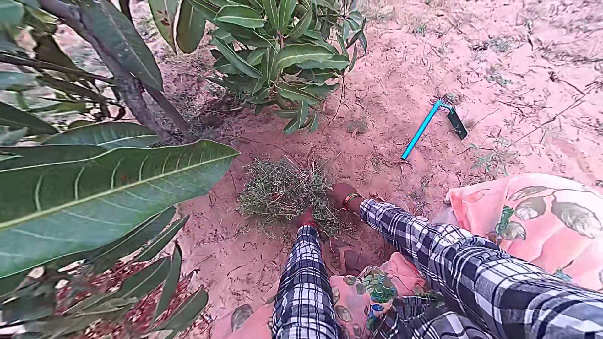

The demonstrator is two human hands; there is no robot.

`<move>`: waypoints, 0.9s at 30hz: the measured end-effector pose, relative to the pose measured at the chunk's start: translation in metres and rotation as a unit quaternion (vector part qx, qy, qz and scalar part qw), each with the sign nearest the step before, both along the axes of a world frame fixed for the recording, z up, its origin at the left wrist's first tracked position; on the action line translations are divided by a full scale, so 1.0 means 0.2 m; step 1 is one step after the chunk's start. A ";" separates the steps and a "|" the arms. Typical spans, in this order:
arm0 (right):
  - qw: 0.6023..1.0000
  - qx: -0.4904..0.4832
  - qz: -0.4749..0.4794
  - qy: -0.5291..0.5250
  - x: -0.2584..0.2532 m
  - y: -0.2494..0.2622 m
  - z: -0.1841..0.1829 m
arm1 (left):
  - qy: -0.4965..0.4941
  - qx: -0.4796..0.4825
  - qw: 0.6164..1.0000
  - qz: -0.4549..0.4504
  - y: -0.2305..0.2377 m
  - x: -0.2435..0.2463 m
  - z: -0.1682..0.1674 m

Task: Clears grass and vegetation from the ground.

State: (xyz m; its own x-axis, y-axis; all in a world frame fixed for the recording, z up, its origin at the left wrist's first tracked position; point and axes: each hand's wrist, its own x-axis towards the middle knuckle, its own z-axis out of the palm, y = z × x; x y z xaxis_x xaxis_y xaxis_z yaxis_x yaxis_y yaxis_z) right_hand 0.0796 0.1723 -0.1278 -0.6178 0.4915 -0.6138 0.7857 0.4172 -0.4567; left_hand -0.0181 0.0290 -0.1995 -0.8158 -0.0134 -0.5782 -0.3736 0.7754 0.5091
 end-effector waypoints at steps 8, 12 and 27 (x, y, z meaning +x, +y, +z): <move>0.976 0.106 -0.184 -0.043 0.19 0.65 -0.24 | -0.035 -0.070 0.997 -0.023 0.03 0.02 0.14; 0.965 0.099 -0.213 -0.112 0.22 0.84 -0.35 | -0.038 -0.093 0.995 -0.023 0.06 0.01 0.13; 0.996 0.028 0.047 -0.068 0.10 0.14 -0.21 | -0.032 -0.023 0.999 0.013 0.04 0.03 0.14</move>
